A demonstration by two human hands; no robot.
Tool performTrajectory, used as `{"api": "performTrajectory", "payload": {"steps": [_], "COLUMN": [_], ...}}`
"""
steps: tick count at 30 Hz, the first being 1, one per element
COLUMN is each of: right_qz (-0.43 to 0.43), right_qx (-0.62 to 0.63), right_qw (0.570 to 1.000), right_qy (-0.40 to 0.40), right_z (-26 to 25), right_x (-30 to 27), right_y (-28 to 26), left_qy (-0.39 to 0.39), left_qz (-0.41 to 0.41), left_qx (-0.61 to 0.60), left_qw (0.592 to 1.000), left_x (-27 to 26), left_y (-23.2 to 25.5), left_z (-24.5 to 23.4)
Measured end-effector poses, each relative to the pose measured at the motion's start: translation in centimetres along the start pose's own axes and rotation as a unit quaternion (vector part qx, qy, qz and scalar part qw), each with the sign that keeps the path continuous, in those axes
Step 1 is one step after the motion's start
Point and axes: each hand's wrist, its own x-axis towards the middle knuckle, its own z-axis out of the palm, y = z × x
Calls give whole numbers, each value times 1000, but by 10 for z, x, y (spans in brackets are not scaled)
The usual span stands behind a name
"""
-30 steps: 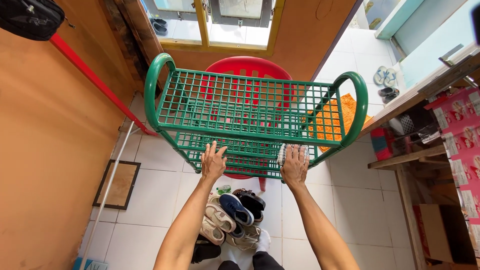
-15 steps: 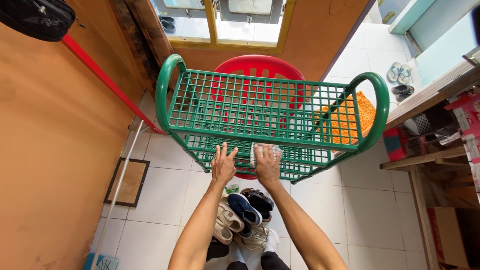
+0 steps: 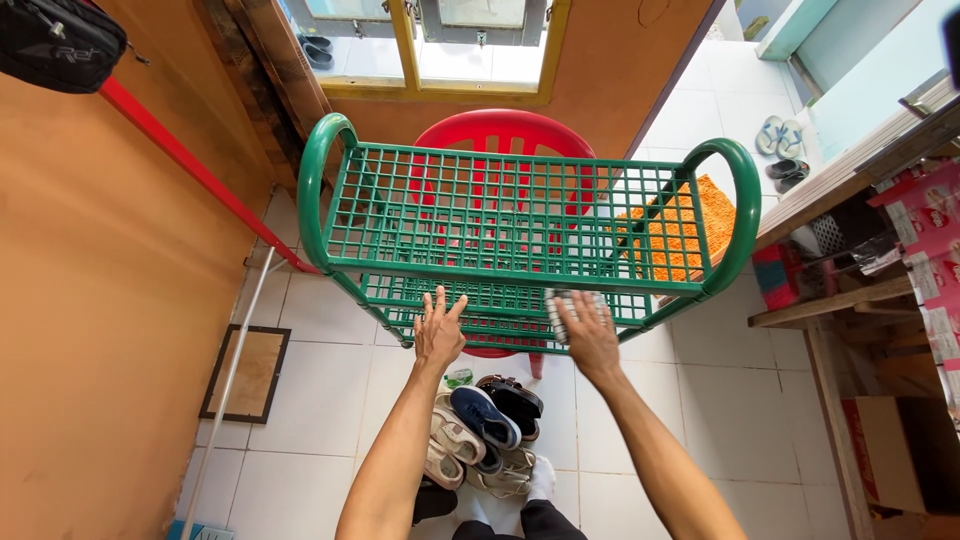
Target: Clean a plastic shoe rack using a spray cleaner and a cloth.
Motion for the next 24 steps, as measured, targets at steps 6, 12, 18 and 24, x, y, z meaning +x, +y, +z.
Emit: {"api": "performTrajectory", "payload": {"steps": [6, 12, 18, 24], "right_qz": [128, 157, 115, 18], "right_qx": [42, 62, 78, 156], "right_qw": [990, 985, 982, 983], "right_qy": [-39, -39, -130, -93], "right_z": [-51, 0, -15, -29], "right_x": [-1, 26, 40, 36], "right_y": [25, 0, -66, -95], "left_qy": [1, -34, -67, -56], "left_qz": [31, 59, 39, 31], "left_qx": [25, 64, 76, 64], "left_qw": [999, 996, 994, 996], "left_x": [5, 1, 1, -6], "left_y": [-10, -5, 6, 12], "left_z": [8, 0, 0, -6]}}
